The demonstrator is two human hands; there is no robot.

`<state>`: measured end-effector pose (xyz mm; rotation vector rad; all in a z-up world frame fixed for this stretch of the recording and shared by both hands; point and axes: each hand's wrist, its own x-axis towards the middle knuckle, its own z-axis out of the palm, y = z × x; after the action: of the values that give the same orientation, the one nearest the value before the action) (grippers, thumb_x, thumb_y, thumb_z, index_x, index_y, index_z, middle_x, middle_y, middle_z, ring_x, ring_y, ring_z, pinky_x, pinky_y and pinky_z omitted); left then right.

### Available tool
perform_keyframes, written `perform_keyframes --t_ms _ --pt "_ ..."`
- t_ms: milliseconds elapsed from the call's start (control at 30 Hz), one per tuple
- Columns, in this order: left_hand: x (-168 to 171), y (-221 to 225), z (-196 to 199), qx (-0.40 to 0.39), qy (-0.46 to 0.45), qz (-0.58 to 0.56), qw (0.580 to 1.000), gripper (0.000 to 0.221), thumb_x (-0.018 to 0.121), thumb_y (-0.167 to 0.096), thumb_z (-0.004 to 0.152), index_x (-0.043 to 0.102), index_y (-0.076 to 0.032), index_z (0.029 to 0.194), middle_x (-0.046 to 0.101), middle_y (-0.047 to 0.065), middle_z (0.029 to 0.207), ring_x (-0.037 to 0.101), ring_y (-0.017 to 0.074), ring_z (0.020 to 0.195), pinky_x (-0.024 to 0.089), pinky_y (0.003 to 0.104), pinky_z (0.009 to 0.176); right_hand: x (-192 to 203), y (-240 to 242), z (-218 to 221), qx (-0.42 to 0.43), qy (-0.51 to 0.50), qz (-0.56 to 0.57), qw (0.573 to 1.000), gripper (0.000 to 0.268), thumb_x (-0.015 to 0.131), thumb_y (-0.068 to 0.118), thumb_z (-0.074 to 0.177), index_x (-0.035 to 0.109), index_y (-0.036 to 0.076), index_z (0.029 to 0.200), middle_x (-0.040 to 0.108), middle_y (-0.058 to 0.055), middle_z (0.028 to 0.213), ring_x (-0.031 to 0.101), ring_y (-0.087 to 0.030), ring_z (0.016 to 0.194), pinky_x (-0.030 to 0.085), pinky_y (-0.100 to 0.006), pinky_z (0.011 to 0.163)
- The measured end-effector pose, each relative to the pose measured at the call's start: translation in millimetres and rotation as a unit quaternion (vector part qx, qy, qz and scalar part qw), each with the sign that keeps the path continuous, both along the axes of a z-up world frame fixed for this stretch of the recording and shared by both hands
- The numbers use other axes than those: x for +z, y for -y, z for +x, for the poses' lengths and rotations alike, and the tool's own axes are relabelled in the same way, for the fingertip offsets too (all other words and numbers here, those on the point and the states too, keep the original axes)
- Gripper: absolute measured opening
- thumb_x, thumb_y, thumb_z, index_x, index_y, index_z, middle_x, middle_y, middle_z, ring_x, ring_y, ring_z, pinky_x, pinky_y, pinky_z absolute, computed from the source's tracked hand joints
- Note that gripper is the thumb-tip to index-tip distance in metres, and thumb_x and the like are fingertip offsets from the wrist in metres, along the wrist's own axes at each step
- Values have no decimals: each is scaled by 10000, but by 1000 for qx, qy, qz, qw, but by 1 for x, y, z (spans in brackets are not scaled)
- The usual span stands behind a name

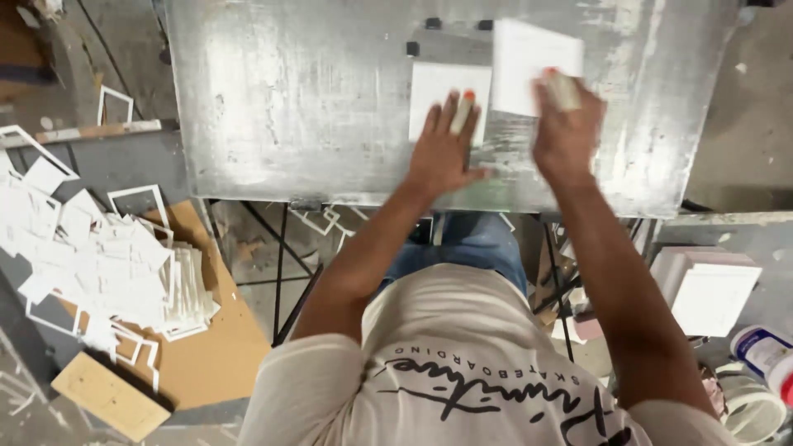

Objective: Manually placing paper components into a die-cutting or pressing machine and removing the finished parts.

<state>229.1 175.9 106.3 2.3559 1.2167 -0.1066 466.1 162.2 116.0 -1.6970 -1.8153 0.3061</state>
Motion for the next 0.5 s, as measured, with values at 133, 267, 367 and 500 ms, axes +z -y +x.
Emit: perform_keyframes --t_ms 133,267,367,500 --pt "4 72 -41 -21 100 -16 995 992 641 -634 796 373 -17 1525 304 196 1611 266 418 1485 270 576 1173 -33 -5 -62 154 185 -32 970 442 618 15 894 694 8 1329 571 -173 1484 519 -387 1301 395 -557 1036" --pt "-31 126 -93 -58 0 133 989 612 577 -202 991 434 -138 1583 370 59 1682 362 270 1569 366 446 1232 -49 -14 -84 175 194 2 965 447 631 19 911 687 19 1355 563 -153 1501 493 -355 1334 385 -550 1051" --pt "-7 118 -121 -34 98 43 994 495 512 -100 996 506 -64 1489 449 129 1586 443 312 1476 414 495 1157 -55 -27 -89 171 206 -14 963 435 614 3 948 683 19 1377 554 -153 1519 486 -342 1339 377 -530 1059" --pt "39 95 -164 137 19 -40 990 548 558 -98 925 539 -148 1470 510 151 1511 494 334 1351 427 472 1122 -64 -36 -87 176 188 21 966 403 631 2 983 680 -1 1383 545 -173 1521 477 -358 1334 370 -521 1056"
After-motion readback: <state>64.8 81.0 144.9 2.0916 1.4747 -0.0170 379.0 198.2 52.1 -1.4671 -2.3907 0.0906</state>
